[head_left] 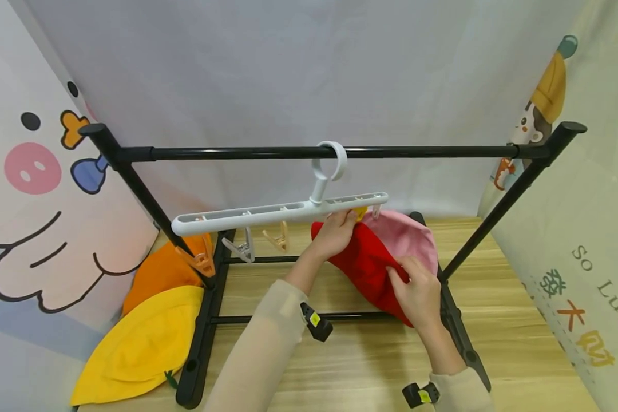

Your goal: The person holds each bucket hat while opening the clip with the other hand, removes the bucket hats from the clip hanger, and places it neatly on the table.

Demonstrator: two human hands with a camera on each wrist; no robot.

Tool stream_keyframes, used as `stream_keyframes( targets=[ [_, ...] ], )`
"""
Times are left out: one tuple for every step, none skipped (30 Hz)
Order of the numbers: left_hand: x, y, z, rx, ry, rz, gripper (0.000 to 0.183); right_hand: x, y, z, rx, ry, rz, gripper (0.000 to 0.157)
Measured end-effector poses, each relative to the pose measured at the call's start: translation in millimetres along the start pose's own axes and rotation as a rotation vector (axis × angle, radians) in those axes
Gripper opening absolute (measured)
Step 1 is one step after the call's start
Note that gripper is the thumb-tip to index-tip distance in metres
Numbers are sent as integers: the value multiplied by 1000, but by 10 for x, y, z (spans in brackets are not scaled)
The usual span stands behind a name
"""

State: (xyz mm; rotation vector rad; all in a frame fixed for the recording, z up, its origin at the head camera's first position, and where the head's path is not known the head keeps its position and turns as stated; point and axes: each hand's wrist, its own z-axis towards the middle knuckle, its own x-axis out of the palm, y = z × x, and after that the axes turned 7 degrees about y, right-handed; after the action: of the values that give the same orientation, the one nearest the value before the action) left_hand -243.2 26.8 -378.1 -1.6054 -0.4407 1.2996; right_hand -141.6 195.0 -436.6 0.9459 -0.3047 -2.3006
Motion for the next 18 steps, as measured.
stream_keyframes(
  targets=[
    [-3,1,-1,5,-3,1,37,-4,-2,3,6,5,-3,6],
    [-5,2,-3,10,-4,-7,36,-9,-3,6,12,8,-5,5],
    [-6,4,-4,11,-5,-10,36,-14,-3,10,16,10,-6,4],
    [-6,6,-5,11,-4,-14,35,-17,1,17,13,3,-6,4],
    [-6,7,-7,8,-3,-19,35,-20,2,22,14,0,-9,5],
    [-7,9,-10,1,-3,-22,35,-24,7,30,11,-6,-9,6],
    [-6,11,-14,-6,-1,-26,35,-28,10,36,11,-10,-10,6],
    [-6,14,-17,-16,1,-29,36,-33,12,42,11,-16,-12,7],
    [-6,15,-19,-22,2,-28,37,-36,13,48,12,-24,-8,7],
    [-5,16,-21,-30,3,-26,37,-42,15,54,16,-26,-6,7],
    [-5,17,-23,-36,3,-25,38,-47,14,57,21,-26,-5,6],
    [-4,19,-22,-39,3,-24,39,-55,18,63,27,-24,-4,5],
    [-4,19,-24,-41,2,-23,40,-61,17,67,32,-20,-4,4],
    [-3,20,-24,-41,-2,-21,40,-70,18,71,34,-16,-7,5],
    [-3,19,-24,-37,-7,-23,40,-79,20,76,37,-13,-5,4],
    [-2,21,-27,-38,-12,-25,40,-88,21,80,37,-11,-7,4],
    [0,21,-27,-38,-18,-27,39,-95,21,83,35,-15,-8,4],
    [0,22,-28,-38,-26,-28,39,-104,19,86,33,-18,-7,4]
  ],
)
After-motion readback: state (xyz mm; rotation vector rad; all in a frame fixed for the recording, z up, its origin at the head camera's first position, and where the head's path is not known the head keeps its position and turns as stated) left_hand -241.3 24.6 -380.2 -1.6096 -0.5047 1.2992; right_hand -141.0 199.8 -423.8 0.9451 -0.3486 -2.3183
